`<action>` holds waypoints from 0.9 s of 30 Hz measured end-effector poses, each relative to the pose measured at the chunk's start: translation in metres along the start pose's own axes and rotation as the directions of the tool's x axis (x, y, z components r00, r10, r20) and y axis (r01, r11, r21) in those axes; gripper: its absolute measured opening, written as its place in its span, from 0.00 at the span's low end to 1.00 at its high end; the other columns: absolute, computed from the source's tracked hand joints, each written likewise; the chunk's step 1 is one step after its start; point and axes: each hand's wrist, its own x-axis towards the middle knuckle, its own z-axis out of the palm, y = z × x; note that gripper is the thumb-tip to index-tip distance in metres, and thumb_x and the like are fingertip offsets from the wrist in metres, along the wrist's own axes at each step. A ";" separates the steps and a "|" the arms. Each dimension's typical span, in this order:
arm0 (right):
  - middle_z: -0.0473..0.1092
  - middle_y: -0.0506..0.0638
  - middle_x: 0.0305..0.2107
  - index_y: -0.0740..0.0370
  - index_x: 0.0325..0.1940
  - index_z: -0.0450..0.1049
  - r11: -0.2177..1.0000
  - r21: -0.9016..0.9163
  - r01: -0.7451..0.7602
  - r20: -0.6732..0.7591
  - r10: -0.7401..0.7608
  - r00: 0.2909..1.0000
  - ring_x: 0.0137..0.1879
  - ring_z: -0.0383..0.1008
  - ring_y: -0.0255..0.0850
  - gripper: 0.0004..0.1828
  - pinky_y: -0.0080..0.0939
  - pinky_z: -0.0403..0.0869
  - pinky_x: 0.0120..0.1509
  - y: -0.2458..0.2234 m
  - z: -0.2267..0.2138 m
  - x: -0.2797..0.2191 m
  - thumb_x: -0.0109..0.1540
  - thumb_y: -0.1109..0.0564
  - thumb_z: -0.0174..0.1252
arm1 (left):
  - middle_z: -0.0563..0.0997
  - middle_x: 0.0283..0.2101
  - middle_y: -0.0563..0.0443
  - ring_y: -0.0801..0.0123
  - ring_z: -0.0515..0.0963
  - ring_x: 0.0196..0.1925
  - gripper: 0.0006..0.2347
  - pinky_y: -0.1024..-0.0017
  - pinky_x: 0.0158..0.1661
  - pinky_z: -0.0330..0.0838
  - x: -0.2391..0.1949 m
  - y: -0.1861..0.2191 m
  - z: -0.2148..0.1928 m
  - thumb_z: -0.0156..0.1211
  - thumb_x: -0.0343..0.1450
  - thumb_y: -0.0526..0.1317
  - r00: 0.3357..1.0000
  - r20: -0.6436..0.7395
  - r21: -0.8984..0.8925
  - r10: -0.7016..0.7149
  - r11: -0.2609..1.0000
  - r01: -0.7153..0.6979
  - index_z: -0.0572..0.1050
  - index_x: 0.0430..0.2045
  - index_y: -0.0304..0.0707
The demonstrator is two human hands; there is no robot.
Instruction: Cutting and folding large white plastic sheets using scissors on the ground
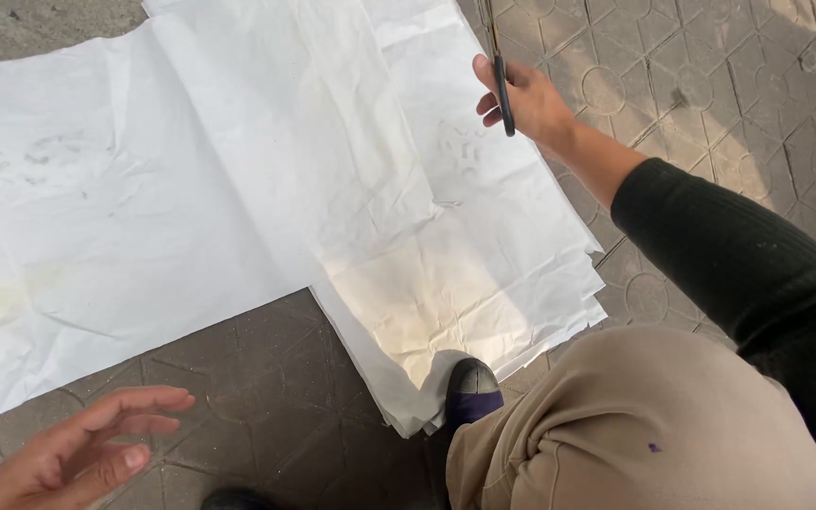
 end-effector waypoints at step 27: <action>0.63 0.52 0.33 0.57 0.38 0.63 0.302 0.553 -0.777 0.818 -0.016 0.576 0.32 0.58 0.40 0.46 0.39 0.56 0.37 0.191 0.128 -0.177 0.61 0.10 0.39 | 0.77 0.62 0.50 0.40 0.70 0.74 0.20 0.46 0.67 0.67 0.323 0.146 0.184 0.69 0.69 0.39 0.310 -0.083 0.936 0.947 0.181 -0.302 0.73 0.55 0.44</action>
